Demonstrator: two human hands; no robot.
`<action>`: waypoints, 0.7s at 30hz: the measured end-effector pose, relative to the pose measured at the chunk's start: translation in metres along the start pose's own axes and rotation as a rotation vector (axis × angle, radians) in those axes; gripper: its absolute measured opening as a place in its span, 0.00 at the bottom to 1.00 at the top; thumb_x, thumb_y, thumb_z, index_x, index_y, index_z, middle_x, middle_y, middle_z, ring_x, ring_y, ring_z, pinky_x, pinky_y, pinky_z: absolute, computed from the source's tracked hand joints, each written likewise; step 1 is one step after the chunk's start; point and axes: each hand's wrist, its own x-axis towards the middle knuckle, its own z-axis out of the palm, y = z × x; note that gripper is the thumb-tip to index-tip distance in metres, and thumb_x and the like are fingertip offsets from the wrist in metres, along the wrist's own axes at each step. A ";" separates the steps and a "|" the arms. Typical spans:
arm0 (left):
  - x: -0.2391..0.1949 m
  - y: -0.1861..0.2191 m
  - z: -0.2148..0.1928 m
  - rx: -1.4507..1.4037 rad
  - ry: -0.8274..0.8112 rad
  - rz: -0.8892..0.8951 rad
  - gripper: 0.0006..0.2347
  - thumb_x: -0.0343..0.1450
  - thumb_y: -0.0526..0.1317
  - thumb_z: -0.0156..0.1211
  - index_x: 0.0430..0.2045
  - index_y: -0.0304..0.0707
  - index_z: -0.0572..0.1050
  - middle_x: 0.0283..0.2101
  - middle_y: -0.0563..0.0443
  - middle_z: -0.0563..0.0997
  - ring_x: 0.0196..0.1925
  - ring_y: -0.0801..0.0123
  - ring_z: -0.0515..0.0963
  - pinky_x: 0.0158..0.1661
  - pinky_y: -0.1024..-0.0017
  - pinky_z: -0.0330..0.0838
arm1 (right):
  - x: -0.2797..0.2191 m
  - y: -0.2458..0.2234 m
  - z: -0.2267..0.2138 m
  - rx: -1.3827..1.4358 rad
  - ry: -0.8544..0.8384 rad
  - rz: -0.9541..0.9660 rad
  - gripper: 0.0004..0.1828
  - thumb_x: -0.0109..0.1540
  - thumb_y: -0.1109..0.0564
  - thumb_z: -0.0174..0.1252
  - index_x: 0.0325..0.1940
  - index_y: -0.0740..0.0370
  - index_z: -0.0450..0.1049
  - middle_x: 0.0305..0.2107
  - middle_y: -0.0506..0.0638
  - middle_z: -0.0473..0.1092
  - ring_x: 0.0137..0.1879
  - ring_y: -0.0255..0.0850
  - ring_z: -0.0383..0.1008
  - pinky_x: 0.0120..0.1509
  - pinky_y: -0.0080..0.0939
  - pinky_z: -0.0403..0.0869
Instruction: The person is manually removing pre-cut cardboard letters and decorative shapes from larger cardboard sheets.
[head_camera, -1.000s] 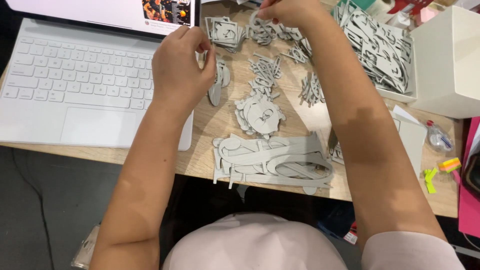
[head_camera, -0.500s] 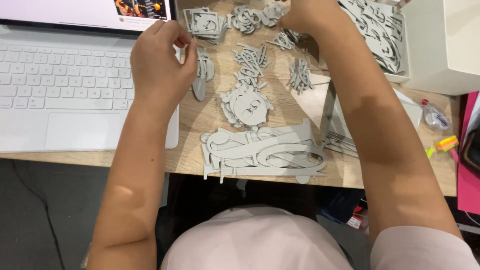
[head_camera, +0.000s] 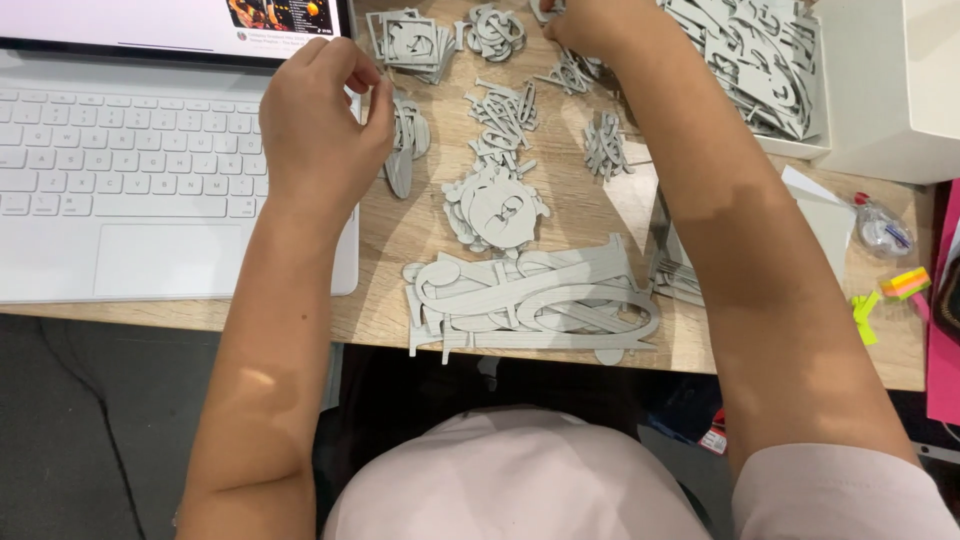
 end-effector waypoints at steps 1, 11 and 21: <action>0.000 0.000 0.000 0.001 0.002 0.009 0.05 0.71 0.33 0.64 0.27 0.42 0.73 0.31 0.57 0.76 0.31 0.68 0.73 0.28 0.66 0.66 | 0.000 0.000 0.001 -0.049 -0.027 0.049 0.15 0.70 0.50 0.58 0.59 0.55 0.71 0.51 0.55 0.70 0.51 0.55 0.70 0.49 0.58 0.70; 0.002 0.024 -0.005 -0.221 -0.244 0.199 0.08 0.72 0.32 0.70 0.32 0.31 0.73 0.34 0.45 0.74 0.37 0.63 0.71 0.38 0.70 0.70 | -0.132 -0.012 -0.078 -0.064 -0.142 -0.175 0.23 0.68 0.46 0.60 0.65 0.58 0.74 0.53 0.58 0.75 0.54 0.53 0.75 0.55 0.57 0.72; -0.012 0.086 0.012 0.071 -0.854 0.247 0.33 0.63 0.62 0.70 0.59 0.45 0.74 0.60 0.37 0.65 0.63 0.45 0.62 0.52 0.40 0.63 | -0.271 0.055 -0.031 0.040 -0.262 -0.323 0.19 0.58 0.47 0.66 0.50 0.54 0.82 0.47 0.48 0.79 0.50 0.43 0.80 0.63 0.46 0.74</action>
